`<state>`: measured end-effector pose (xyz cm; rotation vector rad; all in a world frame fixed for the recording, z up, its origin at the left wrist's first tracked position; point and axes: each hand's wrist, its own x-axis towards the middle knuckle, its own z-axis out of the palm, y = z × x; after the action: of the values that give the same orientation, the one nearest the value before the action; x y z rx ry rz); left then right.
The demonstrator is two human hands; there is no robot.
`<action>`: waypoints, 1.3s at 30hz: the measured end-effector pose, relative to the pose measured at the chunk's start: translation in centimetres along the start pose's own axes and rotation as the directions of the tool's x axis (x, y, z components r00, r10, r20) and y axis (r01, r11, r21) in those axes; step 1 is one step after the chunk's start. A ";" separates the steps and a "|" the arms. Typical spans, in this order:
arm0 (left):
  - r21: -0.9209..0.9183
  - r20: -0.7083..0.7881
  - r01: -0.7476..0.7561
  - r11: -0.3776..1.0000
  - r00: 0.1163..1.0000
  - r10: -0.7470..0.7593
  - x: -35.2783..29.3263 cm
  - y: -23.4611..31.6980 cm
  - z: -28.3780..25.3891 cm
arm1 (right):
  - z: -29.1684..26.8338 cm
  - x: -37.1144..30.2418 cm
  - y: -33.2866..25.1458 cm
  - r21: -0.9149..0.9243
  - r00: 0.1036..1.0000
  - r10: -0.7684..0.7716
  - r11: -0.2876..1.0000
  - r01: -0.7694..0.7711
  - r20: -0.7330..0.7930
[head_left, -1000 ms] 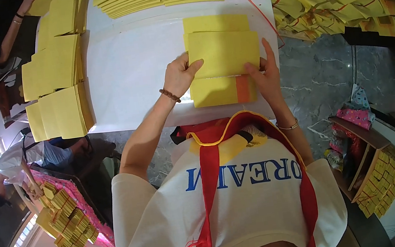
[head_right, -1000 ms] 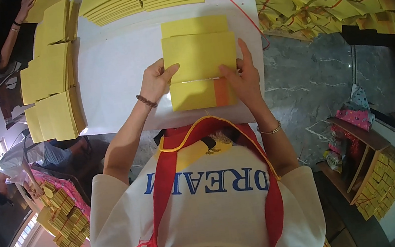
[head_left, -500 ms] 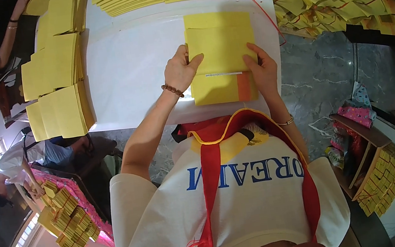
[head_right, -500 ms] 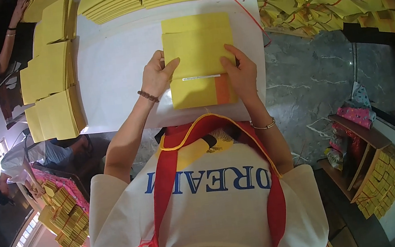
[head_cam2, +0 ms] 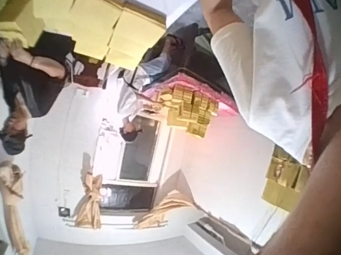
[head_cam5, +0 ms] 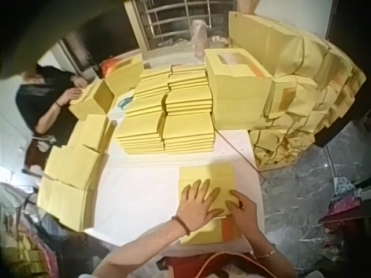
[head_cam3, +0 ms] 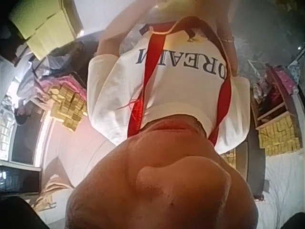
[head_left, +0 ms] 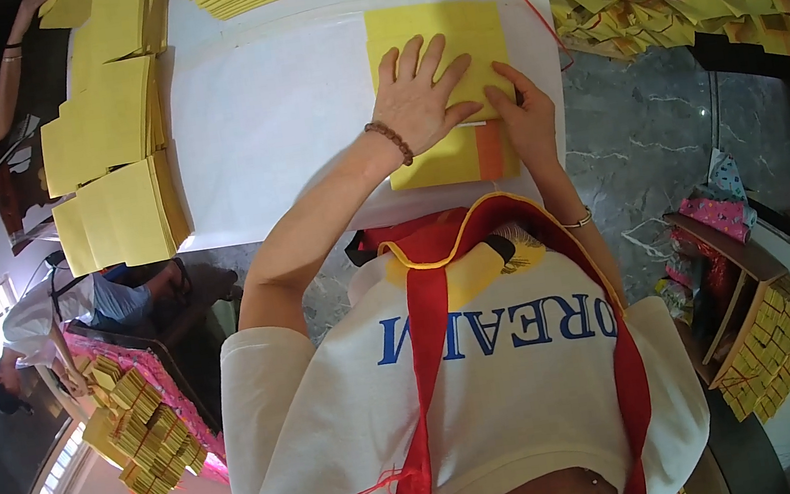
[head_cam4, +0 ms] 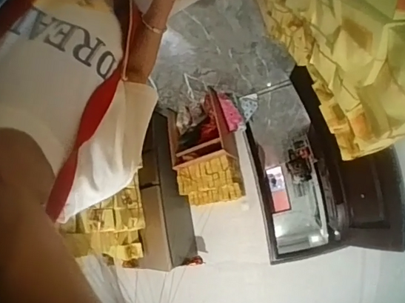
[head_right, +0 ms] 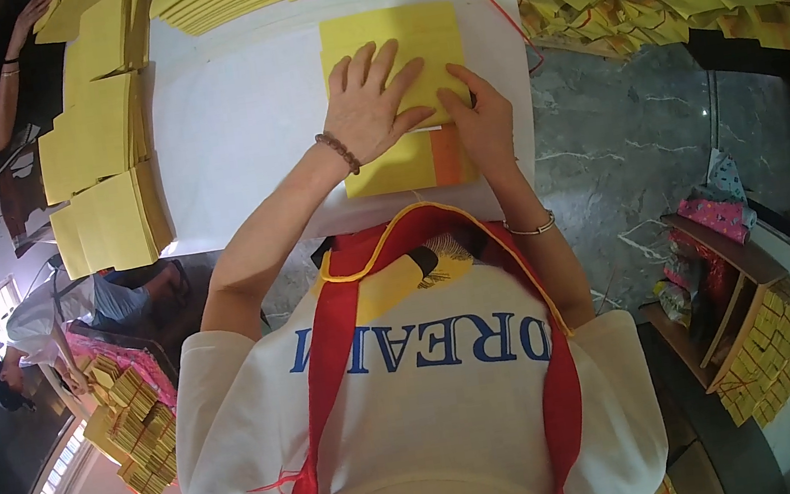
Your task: Folding yellow paper sheets with a silver foil center at a workspace.
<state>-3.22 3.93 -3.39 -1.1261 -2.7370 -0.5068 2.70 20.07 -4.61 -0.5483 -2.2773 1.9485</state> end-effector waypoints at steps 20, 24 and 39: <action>-0.363 -0.118 -0.006 0.932 0.992 -0.040 -2.7 -0.8 -3.1 | 3.2 0.4 -0.8 -0.727 0.761 -0.396 0.269 0.631 0.514; -0.095 0.133 -0.023 0.995 0.990 0.036 -4.4 -0.7 -0.9 | 2.7 0.9 -0.5 -0.620 0.803 -0.330 0.514 0.594 0.496; 0.233 0.078 -0.326 0.916 0.945 0.317 -0.4 -0.4 -0.7 | -3.9 3.3 -2.3 0.632 0.984 -0.029 0.769 -0.091 0.177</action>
<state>-3.24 3.16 -2.98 -1.4878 -2.4798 -0.1010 0.33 24.55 -2.17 -0.3327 -1.4923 2.6789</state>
